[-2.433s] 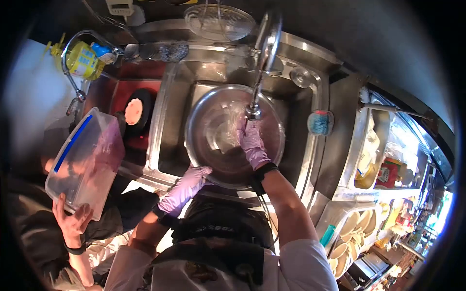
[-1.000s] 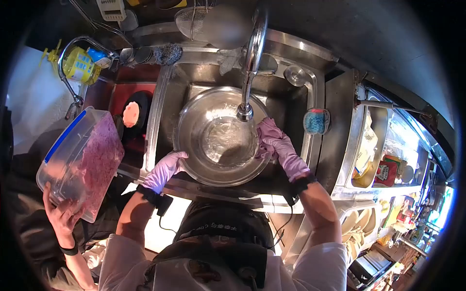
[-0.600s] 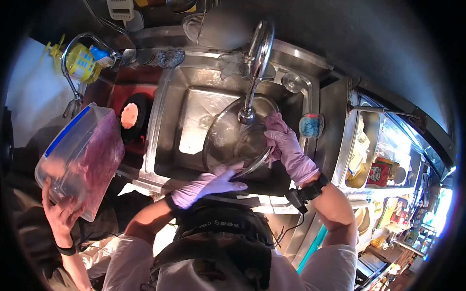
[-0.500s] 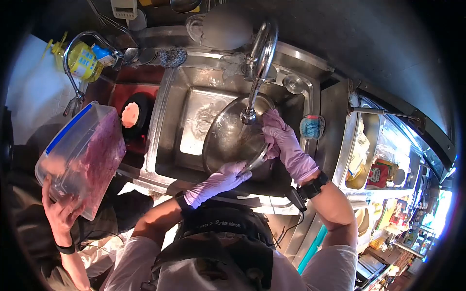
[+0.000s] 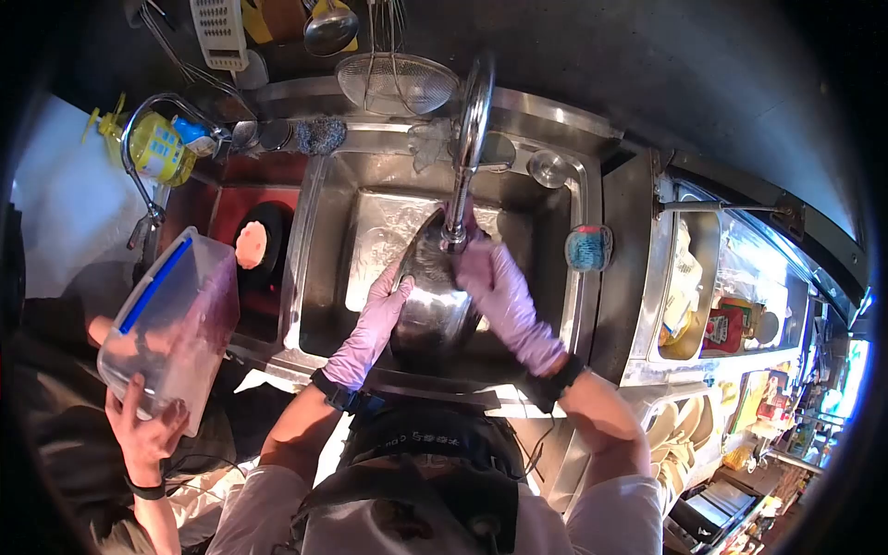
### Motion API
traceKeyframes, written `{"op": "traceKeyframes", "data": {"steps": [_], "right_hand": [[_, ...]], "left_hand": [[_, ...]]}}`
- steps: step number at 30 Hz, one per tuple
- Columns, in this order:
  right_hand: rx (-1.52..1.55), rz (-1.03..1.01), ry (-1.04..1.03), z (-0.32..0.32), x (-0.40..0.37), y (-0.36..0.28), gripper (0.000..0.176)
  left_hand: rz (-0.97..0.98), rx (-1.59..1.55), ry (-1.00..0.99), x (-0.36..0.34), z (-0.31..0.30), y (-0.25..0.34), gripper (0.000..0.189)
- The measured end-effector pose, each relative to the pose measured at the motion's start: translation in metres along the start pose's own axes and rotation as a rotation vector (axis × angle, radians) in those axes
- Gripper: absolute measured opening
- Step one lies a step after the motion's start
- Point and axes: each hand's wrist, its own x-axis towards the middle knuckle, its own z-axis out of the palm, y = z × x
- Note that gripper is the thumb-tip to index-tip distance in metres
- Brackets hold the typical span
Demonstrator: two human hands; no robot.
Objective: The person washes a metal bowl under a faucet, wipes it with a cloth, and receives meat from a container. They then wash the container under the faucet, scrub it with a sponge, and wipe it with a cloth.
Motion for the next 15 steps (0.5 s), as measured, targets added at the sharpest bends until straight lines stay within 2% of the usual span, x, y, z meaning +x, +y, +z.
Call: {"op": "traceKeyframes", "data": {"steps": [1, 2, 3, 4, 5, 6, 7, 9, 10, 11, 12, 13, 14, 15], "right_hand": [[-0.213, -0.115, -0.003, 0.008, -0.005, -0.006, 0.039], [-0.385, -0.140, -0.176, 0.008, -0.010, -0.016, 0.043], [-0.627, -0.384, -0.155, 0.021, -0.011, -0.018, 0.045], [-0.704, -0.391, -0.130, 0.025, -0.011, -0.013, 0.044], [-0.756, -0.410, -0.115, 0.031, -0.006, -0.006, 0.043], [-0.719, -0.492, -0.089, 0.033, 0.005, -0.008, 0.041], [-0.707, -0.406, -0.050, 0.036, 0.012, 0.019, 0.035], [-0.065, -0.111, 0.028, 0.030, 0.030, 0.052, 0.030], [-0.018, 0.042, 0.049, 0.017, 0.036, 0.056, 0.029], [0.287, 0.239, 0.016, 0.001, 0.046, 0.074, 0.027], [0.318, 0.303, 0.026, -0.014, 0.058, 0.107, 0.024], [0.431, 0.430, 0.103, -0.018, 0.070, 0.110, 0.021], [0.423, 0.447, 0.113, -0.033, 0.078, 0.139, 0.019], [0.418, 0.463, 0.126, -0.043, 0.084, 0.167, 0.017]], "left_hand": [[-0.018, -0.035, 0.032, -0.001, 0.003, 0.004, 0.048], [-0.109, -0.113, 0.060, -0.004, 0.010, 0.007, 0.048], [-0.163, -0.098, 0.102, -0.006, 0.017, 0.002, 0.044], [-0.180, -0.015, 0.000, -0.004, 0.007, -0.021, 0.038], [-0.184, 0.054, 0.042, -0.015, 0.024, 0.009, 0.036], [-0.157, 0.129, 0.154, -0.022, 0.032, 0.032, 0.041], [-0.058, 0.580, 0.089, -0.014, 0.018, 0.019, 0.051], [0.075, 0.355, -0.019, -0.007, 0.005, -0.005, 0.047], [0.057, 0.306, -0.044, -0.010, 0.001, 0.005, 0.046], [0.042, 0.250, -0.079, -0.012, -0.001, 0.016, 0.046], [-0.015, 0.223, -0.079, -0.010, -0.007, 0.018, 0.045], [-0.075, 0.192, -0.079, -0.009, -0.015, 0.022, 0.044], [-0.165, 0.132, -0.073, -0.014, -0.019, 0.048, 0.042], [-0.119, 0.038, -0.056, -0.017, -0.028, 0.046, 0.043]]}}
